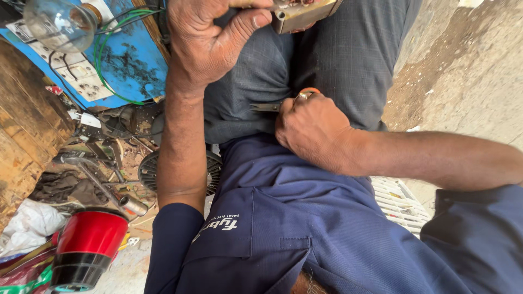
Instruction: The person disassembles a small electrical component using a screwdriver, then uses pliers to cut and strip wires. They manipulate the internal wiring and reassemble the component.
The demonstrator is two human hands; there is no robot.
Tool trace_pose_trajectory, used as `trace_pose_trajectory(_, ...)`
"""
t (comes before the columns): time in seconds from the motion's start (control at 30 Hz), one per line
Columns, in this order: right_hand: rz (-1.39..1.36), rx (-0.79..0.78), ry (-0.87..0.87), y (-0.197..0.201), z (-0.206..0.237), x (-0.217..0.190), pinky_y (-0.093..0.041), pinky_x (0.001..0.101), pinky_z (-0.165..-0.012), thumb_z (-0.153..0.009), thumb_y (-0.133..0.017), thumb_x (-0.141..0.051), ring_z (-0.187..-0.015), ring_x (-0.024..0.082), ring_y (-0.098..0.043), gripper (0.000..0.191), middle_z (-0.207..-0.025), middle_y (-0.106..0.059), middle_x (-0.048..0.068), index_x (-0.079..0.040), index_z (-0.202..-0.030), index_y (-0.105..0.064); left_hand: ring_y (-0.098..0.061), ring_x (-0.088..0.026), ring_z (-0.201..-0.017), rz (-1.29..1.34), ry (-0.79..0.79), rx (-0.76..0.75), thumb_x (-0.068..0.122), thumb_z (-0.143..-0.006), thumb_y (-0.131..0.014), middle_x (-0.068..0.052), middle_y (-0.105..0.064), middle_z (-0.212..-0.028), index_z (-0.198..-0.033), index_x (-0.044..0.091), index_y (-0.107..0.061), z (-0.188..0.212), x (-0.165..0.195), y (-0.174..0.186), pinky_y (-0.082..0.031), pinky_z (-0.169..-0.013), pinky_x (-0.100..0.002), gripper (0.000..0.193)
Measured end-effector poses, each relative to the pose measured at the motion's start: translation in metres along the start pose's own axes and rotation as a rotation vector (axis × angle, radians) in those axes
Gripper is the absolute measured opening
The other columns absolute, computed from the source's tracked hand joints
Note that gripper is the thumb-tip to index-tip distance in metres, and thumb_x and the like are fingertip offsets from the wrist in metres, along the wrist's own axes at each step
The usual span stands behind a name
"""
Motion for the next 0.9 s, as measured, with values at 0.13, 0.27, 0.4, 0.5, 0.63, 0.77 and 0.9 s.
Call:
trace_pose_trajectory(0.13,0.097,0.139,0.119,0.057,0.018,-0.003,-0.055,0.0394,-0.058,-0.083,-0.062,-0.022,-0.075,0.024,-0.067,0.022,-0.09,-0.068,0.01,-0.005,-0.091,-0.073,-0.074,-0.017,-0.096,-0.017,-0.039,0.005,0.01,-0.107,-0.085,-0.004,-0.077,-0.106,-0.111,0.004,-0.074,-0.001,0.003,-0.002,-0.059,-0.087,-0.028,0.013)
trace_pose_trajectory(0.27,-0.015,0.566,0.02,0.114,0.052,0.033,-0.051,0.04,-0.068,-0.087,-0.064,-0.017,-0.088,0.026,-0.068,0.032,-0.096,-0.069,0.01,-0.002,-0.113,-0.072,-0.074,-0.017,-0.099,0.065,-0.057,0.019,0.007,-0.106,-0.083,-0.005,-0.076,-0.105,-0.11,0.003,-0.074,0.0,0.0,-0.003,-0.061,-0.087,-0.028,0.011)
trace_pose_trajectory(0.4,-0.13,0.439,-0.076,0.092,0.045,0.052,-0.052,0.0427,-0.074,-0.092,-0.07,-0.015,-0.08,0.027,-0.066,0.032,-0.092,-0.067,0.01,-0.004,-0.122,-0.072,-0.075,-0.017,-0.1,0.091,-0.033,-0.007,0.008,-0.108,-0.085,-0.006,-0.078,-0.107,-0.112,0.004,-0.076,0.001,-0.006,-0.005,-0.061,-0.085,-0.026,0.01)
trace_pose_trajectory(0.5,-0.152,0.906,-0.084,0.117,0.063,0.058,-0.05,0.0398,-0.079,-0.097,-0.076,-0.003,-0.092,0.028,-0.066,0.031,-0.11,-0.065,0.012,-0.001,-0.126,-0.066,-0.075,-0.018,-0.101,0.118,-0.09,-0.02,0.008,-0.107,-0.082,-0.007,-0.077,-0.107,-0.112,0.003,-0.076,0.0,-0.002,-0.006,-0.063,-0.092,-0.03,0.01)
trace_pose_trajectory(0.63,-0.179,1.221,-0.145,0.121,0.064,0.074,-0.049,0.0384,-0.075,-0.094,-0.081,0.007,-0.095,0.027,-0.067,0.039,-0.116,-0.064,0.013,-0.001,-0.127,-0.064,-0.075,-0.018,-0.1,0.124,-0.115,-0.024,0.007,-0.106,-0.082,-0.007,-0.076,-0.106,-0.112,0.003,-0.075,-0.004,-0.001,-0.006,-0.063,-0.09,-0.03,0.01)
trace_pose_trajectory(0.77,-0.183,1.273,-0.115,0.114,0.062,0.078,-0.052,0.0364,-0.077,-0.094,-0.081,0.006,-0.097,0.026,-0.066,0.039,-0.114,-0.063,0.012,-0.002,-0.127,-0.063,-0.074,-0.019,-0.1,0.079,-0.111,-0.016,0.007,-0.106,-0.083,-0.007,-0.076,-0.106,-0.112,0.003,-0.075,-0.006,0.004,-0.004,-0.062,-0.09,-0.03,0.011)
trace_pose_trajectory(0.9,-0.247,1.257,-0.109,0.112,0.062,0.079,-0.05,0.0365,-0.071,-0.099,-0.091,0.007,-0.092,0.026,-0.065,0.03,-0.105,-0.064,0.011,0.0,-0.114,-0.066,-0.074,-0.017,-0.096,0.093,-0.045,-0.038,0.006,-0.105,-0.083,-0.006,-0.076,-0.103,-0.11,0.004,-0.075,-0.009,0.004,-0.006,-0.061,-0.086,-0.029,0.01)
Point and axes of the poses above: each hand's wrist, its own z-axis away from the middle knuckle, its own y-axis out of the back of the hand, x = y × z, the point moved 9 cm from there along -z, towards the middle knuckle
